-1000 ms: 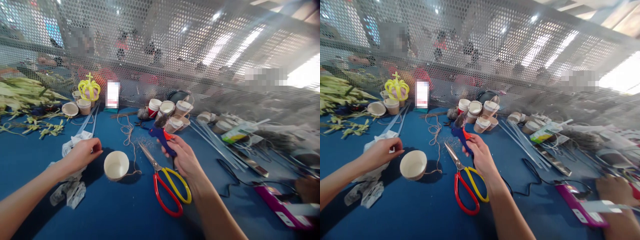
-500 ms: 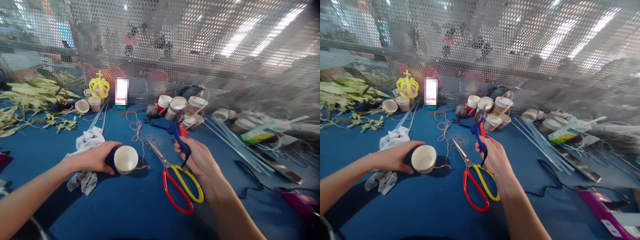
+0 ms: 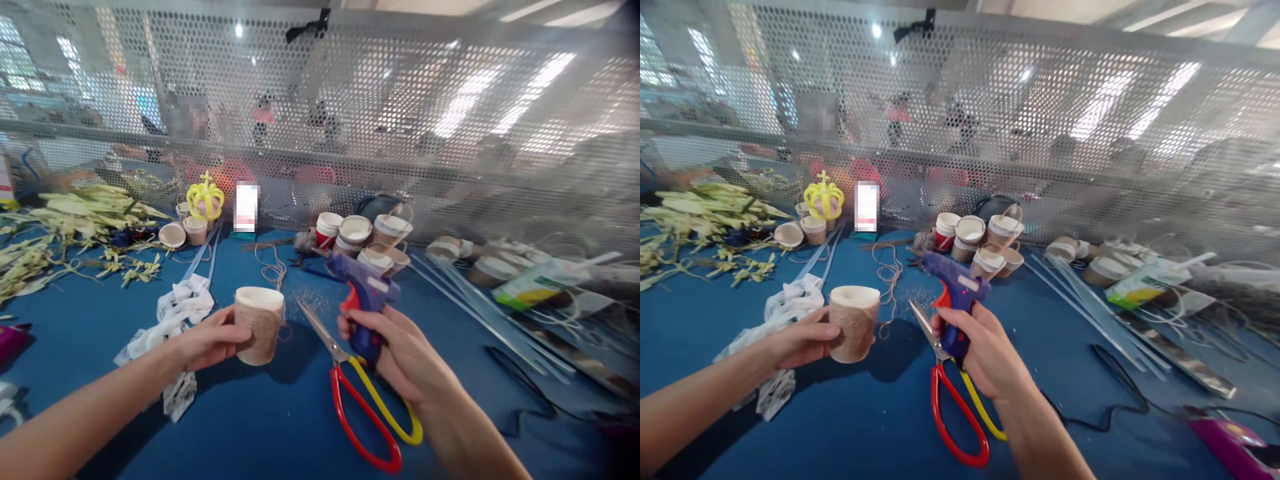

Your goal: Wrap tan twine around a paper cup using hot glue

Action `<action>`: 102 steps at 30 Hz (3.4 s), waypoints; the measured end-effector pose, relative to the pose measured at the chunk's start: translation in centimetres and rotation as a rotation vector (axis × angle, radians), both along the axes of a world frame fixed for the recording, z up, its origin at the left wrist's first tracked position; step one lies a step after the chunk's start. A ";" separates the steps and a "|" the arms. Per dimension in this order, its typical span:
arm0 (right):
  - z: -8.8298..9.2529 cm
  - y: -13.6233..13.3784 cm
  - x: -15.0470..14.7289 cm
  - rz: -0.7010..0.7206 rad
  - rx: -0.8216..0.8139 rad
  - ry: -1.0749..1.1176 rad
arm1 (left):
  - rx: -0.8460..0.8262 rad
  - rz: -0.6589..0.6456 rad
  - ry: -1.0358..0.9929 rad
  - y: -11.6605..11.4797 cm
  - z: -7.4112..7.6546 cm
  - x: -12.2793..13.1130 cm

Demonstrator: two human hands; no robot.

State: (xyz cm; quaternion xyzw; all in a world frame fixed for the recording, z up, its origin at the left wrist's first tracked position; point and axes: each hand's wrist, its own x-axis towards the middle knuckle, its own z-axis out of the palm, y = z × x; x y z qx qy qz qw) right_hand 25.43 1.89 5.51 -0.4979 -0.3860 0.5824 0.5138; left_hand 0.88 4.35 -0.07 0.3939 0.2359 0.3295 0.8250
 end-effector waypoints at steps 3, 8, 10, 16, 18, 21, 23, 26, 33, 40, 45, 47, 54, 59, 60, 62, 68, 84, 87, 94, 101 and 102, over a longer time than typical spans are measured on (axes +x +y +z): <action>-0.1 -1.2 -0.9 0.114 0.076 -0.118 | -0.101 0.043 -0.118 -0.1 -0.7 0.2; -0.9 -2.1 -1.9 0.202 0.179 -0.338 | -0.131 0.132 -0.112 -0.2 -1.9 -0.1; -1.5 -2.3 -2.3 0.198 0.168 -0.394 | -0.079 0.158 -0.080 -0.4 -2.0 -0.1; -3.8 -3.5 -3.7 -0.007 0.129 -0.537 | 0.002 0.196 0.025 -0.9 -1.5 0.3; -4.0 -3.9 -3.8 -0.014 0.245 -0.596 | 0.007 0.242 0.069 -1.0 -1.3 0.5; -3.6 -3.9 -3.7 0.027 0.375 -0.682 | 0.027 0.318 0.143 -1.1 -1.2 0.8; -3.3 -3.7 -3.6 0.067 0.434 -0.732 | 0.050 0.347 0.190 -1.1 -1.4 1.0; -3.5 -3.4 -3.5 0.100 0.493 -0.790 | 0.091 0.373 0.248 -1.2 -1.8 1.1; -4.4 -3.5 -3.4 0.118 0.500 -0.801 | 0.094 0.420 0.297 -1.4 -2.1 1.1; -4.4 -3.5 -3.5 0.133 0.502 -0.823 | 0.127 0.424 0.304 -1.4 -2.0 1.2; -4.3 -3.6 -3.7 0.136 0.500 -0.806 | 0.142 0.421 0.310 -1.4 -2.1 1.2; -4.1 -3.6 -3.7 0.124 0.504 -0.792 | 0.132 0.428 0.318 -1.4 -2.0 1.2; -3.7 -3.5 -3.7 0.106 0.501 -0.805 | 0.119 0.425 0.254 -1.4 -1.9 1.2; -3.6 -3.4 -3.6 0.105 0.526 -0.825 | 0.107 0.413 0.210 -1.4 -2.0 1.1; -3.6 -3.4 -3.5 0.107 0.527 -0.834 | 0.106 0.415 0.212 -1.4 -2.0 1.1; -3.7 -3.4 -3.5 0.112 0.521 -0.857 | 0.111 0.414 0.213 -1.4 -2.0 1.1; -4.2 -3.8 -3.6 0.122 0.507 -0.821 | 0.105 0.408 0.214 -1.5 -2.0 1.1; -3.8 -3.7 -4.1 0.119 0.557 -0.827 | 0.109 0.429 0.254 -1.5 -2.1 1.1; -3.7 -3.8 -3.9 0.120 0.544 -0.815 | 0.111 0.410 0.230 -1.5 -2.1 1.1; -3.3 -3.6 -3.7 0.113 0.510 -0.832 | 0.074 0.397 0.196 -1.5 -1.7 1.1; -3.0 -3.4 -3.9 0.067 0.466 -0.816 | 0.059 0.398 0.204 -1.4 -1.5 1.2; -3.0 -3.3 -3.9 0.068 0.462 -0.814 | 0.059 0.396 0.205 -1.4 -1.5 1.2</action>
